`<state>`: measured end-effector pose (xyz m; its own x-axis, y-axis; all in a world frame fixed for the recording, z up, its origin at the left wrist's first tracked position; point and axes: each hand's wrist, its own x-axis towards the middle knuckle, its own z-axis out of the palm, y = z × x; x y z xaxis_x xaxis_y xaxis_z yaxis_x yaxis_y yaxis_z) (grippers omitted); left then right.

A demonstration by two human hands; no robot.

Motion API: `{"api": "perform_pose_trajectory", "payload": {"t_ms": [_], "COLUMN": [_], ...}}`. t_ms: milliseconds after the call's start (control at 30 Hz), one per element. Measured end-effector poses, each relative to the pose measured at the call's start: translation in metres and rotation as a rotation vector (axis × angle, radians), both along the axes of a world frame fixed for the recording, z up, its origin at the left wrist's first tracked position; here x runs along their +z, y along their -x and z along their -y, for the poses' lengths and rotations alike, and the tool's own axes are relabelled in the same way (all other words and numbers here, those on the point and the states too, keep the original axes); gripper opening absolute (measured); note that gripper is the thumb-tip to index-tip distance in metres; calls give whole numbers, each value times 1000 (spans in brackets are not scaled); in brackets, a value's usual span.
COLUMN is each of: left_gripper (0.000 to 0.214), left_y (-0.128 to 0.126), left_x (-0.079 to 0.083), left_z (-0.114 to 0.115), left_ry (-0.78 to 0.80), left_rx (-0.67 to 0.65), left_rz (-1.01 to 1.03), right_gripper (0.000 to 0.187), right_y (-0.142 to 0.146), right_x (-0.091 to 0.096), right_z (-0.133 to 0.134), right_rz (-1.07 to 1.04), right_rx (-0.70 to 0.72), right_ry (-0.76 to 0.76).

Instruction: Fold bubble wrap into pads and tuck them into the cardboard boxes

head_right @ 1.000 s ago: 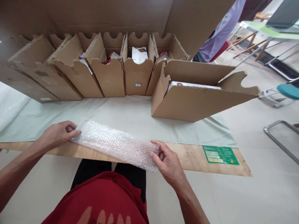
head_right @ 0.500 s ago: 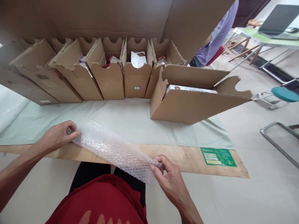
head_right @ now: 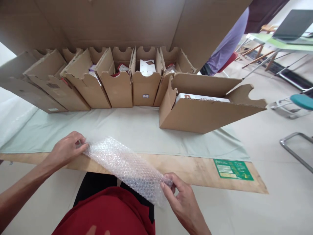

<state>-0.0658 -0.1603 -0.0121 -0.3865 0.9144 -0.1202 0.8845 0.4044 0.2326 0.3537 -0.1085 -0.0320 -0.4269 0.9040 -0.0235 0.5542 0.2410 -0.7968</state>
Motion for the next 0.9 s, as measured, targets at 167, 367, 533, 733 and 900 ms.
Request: {"api": "perform_pose_trajectory", "payload": {"t_ms": [167, 367, 533, 733, 900], "left_gripper": [25, 26, 31, 22, 56], "left_y": [0, -27, -75, -88, -73], "left_x": [22, 34, 5, -24, -34], "left_z": [-13, -114, -111, -4, 18], "left_ry": [-116, -502, -667, -356, -289], "left_rx": [-4, -241, -589, -858, -622], "left_rz": [-66, -128, 34, 544, 857], "right_gripper": [18, 71, 65, 27, 47], "right_y": [3, 48, 79, 73, 89], "right_x": [-9, -36, -48, -33, -5], "right_z": [26, 78, 94, 79, 31], "right_rz": [-136, -445, -538, -559, -753], "right_rx": [-62, -317, -323, 37, 85], "right_ry": [126, 352, 417, 423, 568]}}
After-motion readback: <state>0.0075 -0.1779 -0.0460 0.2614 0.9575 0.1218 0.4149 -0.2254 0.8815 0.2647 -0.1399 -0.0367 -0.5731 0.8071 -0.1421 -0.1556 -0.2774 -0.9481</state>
